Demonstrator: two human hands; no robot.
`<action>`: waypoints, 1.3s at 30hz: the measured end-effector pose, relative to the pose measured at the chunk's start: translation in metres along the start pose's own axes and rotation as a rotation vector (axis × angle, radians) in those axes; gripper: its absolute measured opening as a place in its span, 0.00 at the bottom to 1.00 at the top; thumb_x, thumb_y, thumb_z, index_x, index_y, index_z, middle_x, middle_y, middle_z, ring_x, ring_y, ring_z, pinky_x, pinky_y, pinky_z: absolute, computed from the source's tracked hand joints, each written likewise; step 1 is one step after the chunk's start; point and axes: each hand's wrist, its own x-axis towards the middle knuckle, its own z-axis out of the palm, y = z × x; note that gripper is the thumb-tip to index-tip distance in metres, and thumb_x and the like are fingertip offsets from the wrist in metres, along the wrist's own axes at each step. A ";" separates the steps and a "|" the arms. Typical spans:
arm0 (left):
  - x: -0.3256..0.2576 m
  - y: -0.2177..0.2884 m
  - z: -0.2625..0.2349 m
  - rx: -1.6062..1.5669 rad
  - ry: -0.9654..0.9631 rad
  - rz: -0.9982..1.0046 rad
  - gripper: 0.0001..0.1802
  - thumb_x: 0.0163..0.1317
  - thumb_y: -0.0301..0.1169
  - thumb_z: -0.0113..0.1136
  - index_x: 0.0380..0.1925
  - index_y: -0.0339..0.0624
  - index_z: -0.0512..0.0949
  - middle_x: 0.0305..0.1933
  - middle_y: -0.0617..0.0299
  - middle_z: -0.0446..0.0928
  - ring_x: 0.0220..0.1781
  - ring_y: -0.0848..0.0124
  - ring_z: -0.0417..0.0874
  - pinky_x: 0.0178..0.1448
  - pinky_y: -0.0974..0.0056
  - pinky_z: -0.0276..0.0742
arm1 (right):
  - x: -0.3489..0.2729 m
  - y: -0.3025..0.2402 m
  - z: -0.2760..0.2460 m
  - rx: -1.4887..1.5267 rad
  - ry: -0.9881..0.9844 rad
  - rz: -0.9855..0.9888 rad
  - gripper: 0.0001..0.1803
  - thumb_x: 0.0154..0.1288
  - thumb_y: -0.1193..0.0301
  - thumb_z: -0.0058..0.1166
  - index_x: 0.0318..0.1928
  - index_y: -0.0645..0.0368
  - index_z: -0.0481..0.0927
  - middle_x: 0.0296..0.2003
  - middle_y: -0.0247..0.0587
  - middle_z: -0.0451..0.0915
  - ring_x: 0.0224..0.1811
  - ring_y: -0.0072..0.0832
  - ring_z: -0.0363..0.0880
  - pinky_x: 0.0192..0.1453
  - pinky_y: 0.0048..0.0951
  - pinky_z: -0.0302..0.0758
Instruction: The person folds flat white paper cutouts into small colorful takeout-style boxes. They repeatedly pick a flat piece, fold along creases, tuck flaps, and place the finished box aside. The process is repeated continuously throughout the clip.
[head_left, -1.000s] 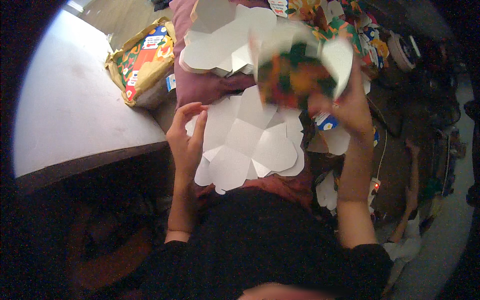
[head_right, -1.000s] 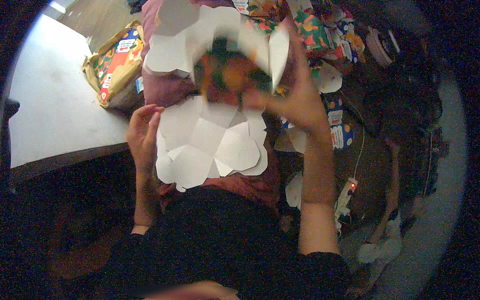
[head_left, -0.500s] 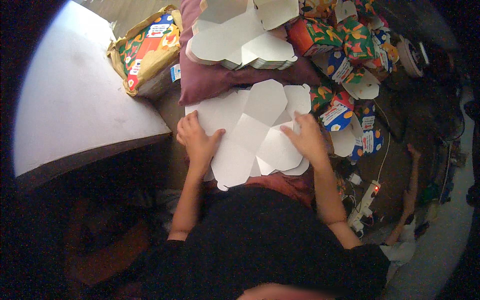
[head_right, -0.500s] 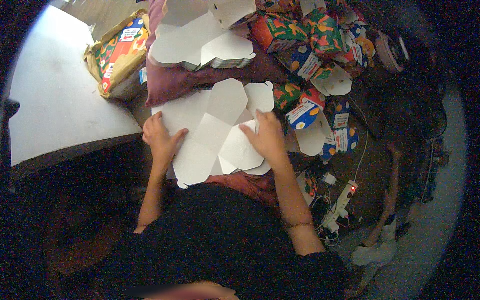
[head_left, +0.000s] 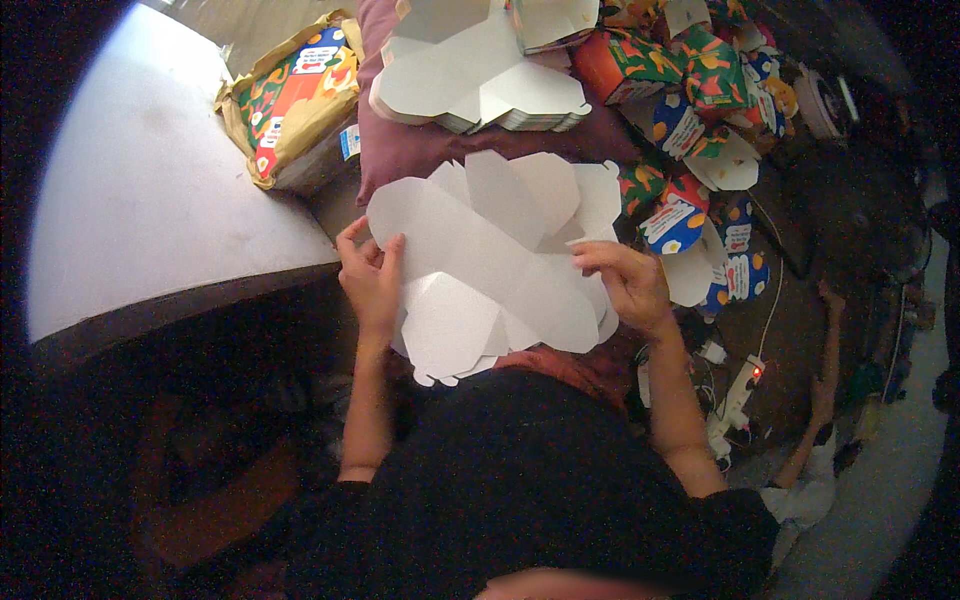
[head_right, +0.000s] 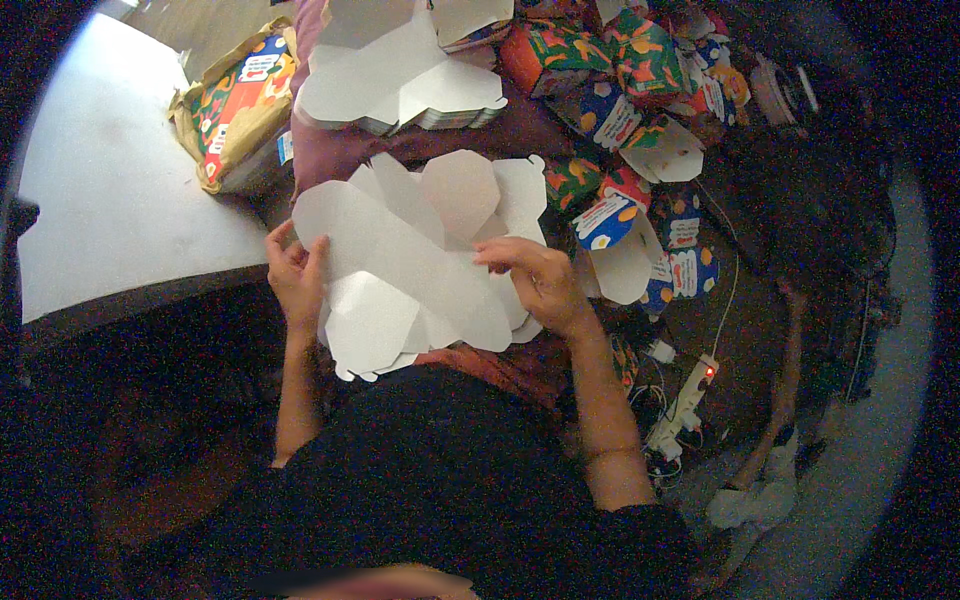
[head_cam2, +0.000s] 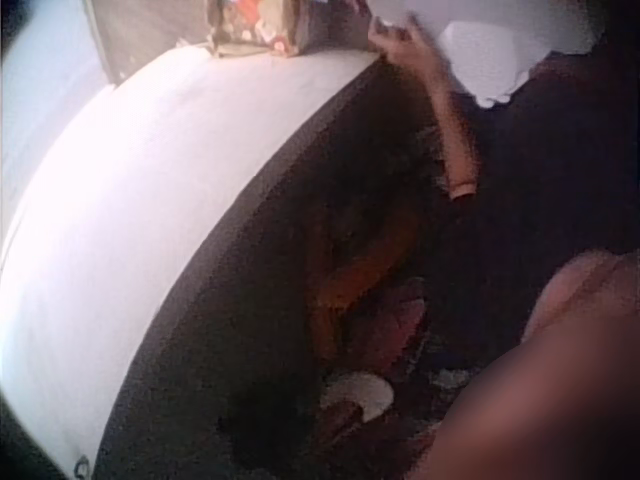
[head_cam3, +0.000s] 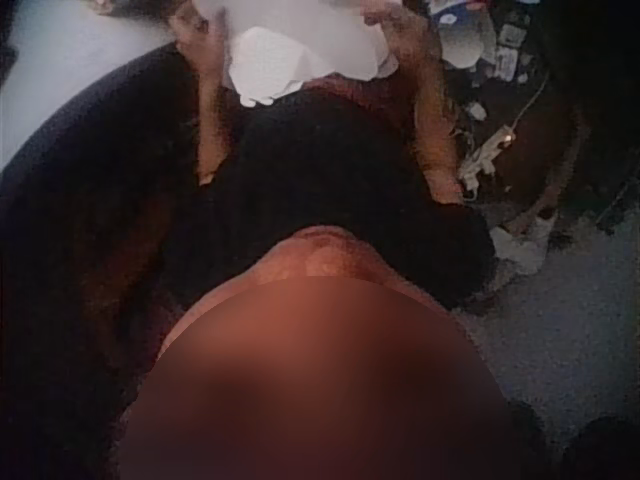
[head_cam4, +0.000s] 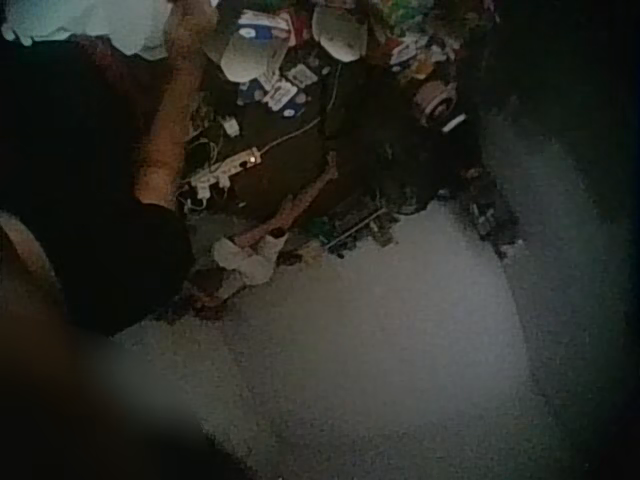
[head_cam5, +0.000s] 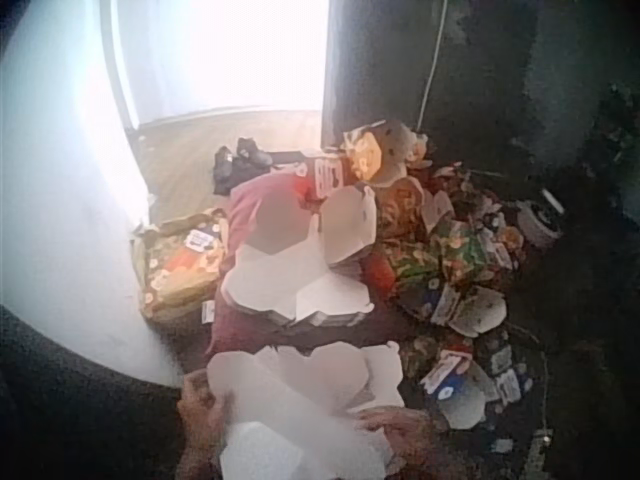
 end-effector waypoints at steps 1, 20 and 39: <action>0.003 0.000 -0.001 0.020 -0.015 -0.018 0.30 0.54 0.25 0.63 0.55 0.34 0.62 0.28 0.54 0.80 0.28 0.71 0.80 0.37 0.68 0.76 | 0.004 0.000 -0.004 -0.121 -0.070 -0.064 0.13 0.54 0.86 0.50 0.39 0.60 0.80 0.42 0.43 0.80 0.39 0.25 0.80 0.42 0.26 0.76; -0.043 0.141 -0.048 -0.911 -1.001 -0.357 0.31 0.64 0.45 0.49 0.59 0.35 0.61 0.56 0.53 0.70 0.59 0.64 0.70 0.63 0.63 0.62 | 0.044 -0.087 0.010 0.231 -0.147 -0.372 0.08 0.46 0.63 0.67 0.24 0.50 0.82 0.27 0.26 0.79 0.40 0.30 0.73 0.60 0.43 0.58; -0.057 0.153 -0.015 -0.835 -0.616 -0.141 0.33 0.60 0.26 0.52 0.63 0.49 0.50 0.61 0.54 0.60 0.57 0.67 0.68 0.55 0.66 0.69 | 0.018 -0.082 0.014 0.370 -0.006 0.125 0.19 0.43 0.78 0.68 0.39 0.63 0.76 0.53 0.47 0.67 0.55 0.32 0.71 0.59 0.32 0.69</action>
